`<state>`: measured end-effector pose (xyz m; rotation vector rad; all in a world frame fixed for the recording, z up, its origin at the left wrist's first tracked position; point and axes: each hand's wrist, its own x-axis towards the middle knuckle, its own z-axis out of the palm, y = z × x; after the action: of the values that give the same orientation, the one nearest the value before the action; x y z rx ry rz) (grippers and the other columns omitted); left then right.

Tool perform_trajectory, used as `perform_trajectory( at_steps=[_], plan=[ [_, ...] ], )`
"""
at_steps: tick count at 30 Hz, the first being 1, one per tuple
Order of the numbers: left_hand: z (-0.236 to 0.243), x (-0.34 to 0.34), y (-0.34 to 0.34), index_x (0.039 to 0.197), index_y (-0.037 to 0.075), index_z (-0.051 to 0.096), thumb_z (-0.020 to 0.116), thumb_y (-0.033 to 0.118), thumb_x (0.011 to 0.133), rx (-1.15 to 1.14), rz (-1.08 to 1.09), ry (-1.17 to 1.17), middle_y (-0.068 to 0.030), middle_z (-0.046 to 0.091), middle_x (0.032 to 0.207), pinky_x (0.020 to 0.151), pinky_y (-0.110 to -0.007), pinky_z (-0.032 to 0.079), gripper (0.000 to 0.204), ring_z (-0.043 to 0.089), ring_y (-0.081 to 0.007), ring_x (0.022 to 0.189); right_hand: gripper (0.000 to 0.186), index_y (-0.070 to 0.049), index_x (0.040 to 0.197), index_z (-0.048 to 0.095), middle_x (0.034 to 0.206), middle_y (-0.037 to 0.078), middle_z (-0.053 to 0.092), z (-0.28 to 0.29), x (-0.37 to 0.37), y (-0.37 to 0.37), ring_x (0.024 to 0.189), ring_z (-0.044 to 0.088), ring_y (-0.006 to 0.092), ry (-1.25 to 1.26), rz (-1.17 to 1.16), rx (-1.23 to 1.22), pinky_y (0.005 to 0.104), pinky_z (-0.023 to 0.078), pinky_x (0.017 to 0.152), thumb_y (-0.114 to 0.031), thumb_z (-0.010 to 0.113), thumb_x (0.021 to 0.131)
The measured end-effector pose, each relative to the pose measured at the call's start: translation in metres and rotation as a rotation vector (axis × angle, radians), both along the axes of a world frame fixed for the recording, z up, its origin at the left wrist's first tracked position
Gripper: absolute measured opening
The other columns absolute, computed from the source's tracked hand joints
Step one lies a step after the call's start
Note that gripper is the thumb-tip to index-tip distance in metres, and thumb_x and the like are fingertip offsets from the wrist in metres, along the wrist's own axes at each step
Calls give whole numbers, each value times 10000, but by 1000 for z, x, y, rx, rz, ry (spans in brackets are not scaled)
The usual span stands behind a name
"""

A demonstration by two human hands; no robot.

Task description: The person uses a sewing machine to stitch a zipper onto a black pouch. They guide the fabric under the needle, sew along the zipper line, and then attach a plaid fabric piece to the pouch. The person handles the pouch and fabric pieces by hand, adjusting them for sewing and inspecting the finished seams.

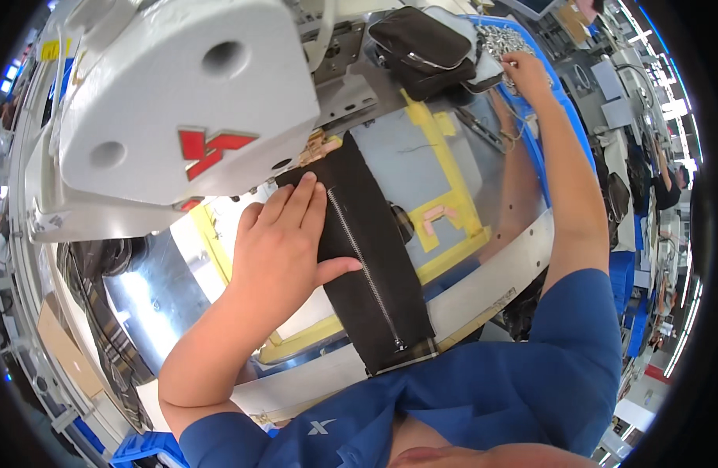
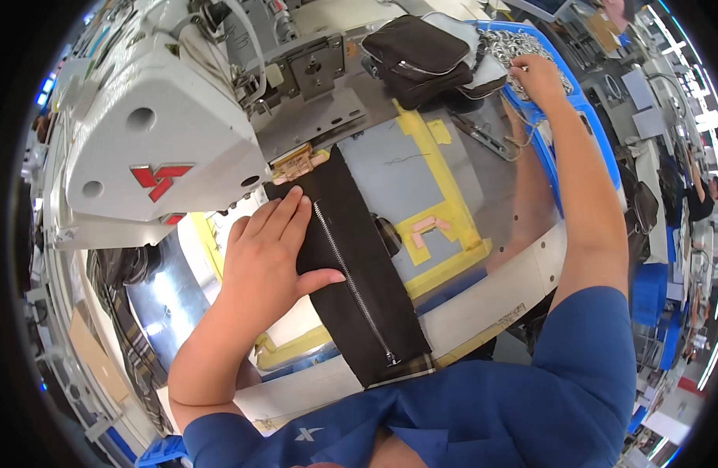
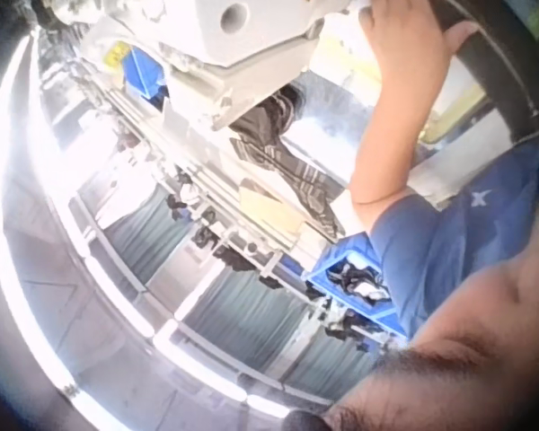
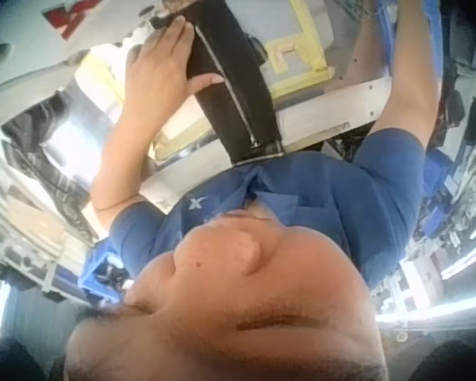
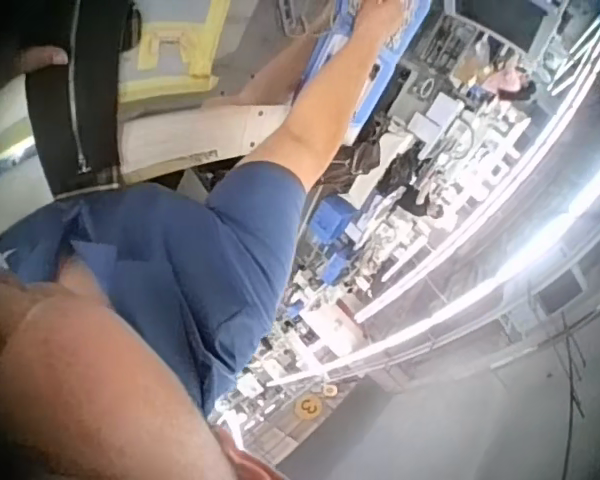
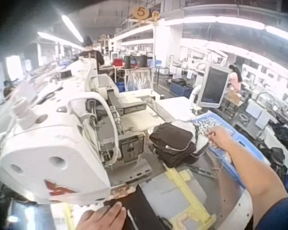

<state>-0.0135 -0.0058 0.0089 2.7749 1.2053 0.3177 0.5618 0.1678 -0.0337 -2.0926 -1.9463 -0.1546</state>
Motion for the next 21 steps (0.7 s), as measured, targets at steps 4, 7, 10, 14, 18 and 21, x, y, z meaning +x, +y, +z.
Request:
perform_trajectory(
  at_steps=[4, 7, 10, 14, 18, 21],
  plan=[
    [-8, 1, 0, 1358, -39, 665, 824, 633, 778, -6, 18, -82, -188, 652, 1447, 1065, -461, 467, 902, 625, -364, 1277, 270, -63, 1198, 757, 1127, 194, 779, 13, -6, 0, 1039, 749, 399, -105, -73, 192, 461, 574, 954, -249, 721, 1005],
    [-11, 3, -2, 1297, -25, 699, 848, 551, 806, 19, 0, -142, -182, 688, 1359, 1039, -461, 488, 771, 649, -370, 1229, 251, -71, 1240, 741, 1051, 154, 794, 68, -79, -28, 934, 778, 310, 78, -95, 363, 394, 589, 880, -206, 697, 1033],
    [-12, 4, -4, 1242, -1, 726, 863, 457, 835, -7, -42, -183, -170, 703, 1292, 1009, -467, 516, 628, 669, -365, 1196, 221, -62, 1223, 748, 977, 78, 786, 83, -154, -57, 897, 743, 133, 568, 229, 369, 289, 570, 823, -111, 694, 1014],
    [-18, 3, -3, 1284, -4, 709, 846, 452, 864, 27, -40, -204, -188, 697, 1325, 1051, -475, 513, 635, 664, -380, 1235, 235, -47, 1161, 765, 960, 90, 744, 98, -266, -100, 882, 735, 191, 425, 672, -66, 318, 574, 808, -32, 689, 940],
    [-17, 4, -3, 1327, 5, 693, 830, 460, 889, 8, -19, -219, -207, 687, 1363, 1075, -486, 511, 646, 656, -396, 1276, 302, -52, 1214, 748, 920, 127, 688, 71, -316, -105, 847, 695, 347, 364, 984, -199, 421, 567, 777, -34, 674, 923],
    [-18, 3, -5, 1336, 11, 690, 826, 466, 895, -1, -4, -229, -215, 681, 1376, 1076, -491, 511, 648, 654, -404, 1281, 290, -49, 1223, 717, 972, 131, 697, 63, -331, -103, 895, 687, 363, 402, 1004, -267, 448, 563, 811, -57, 674, 936]
  ],
)
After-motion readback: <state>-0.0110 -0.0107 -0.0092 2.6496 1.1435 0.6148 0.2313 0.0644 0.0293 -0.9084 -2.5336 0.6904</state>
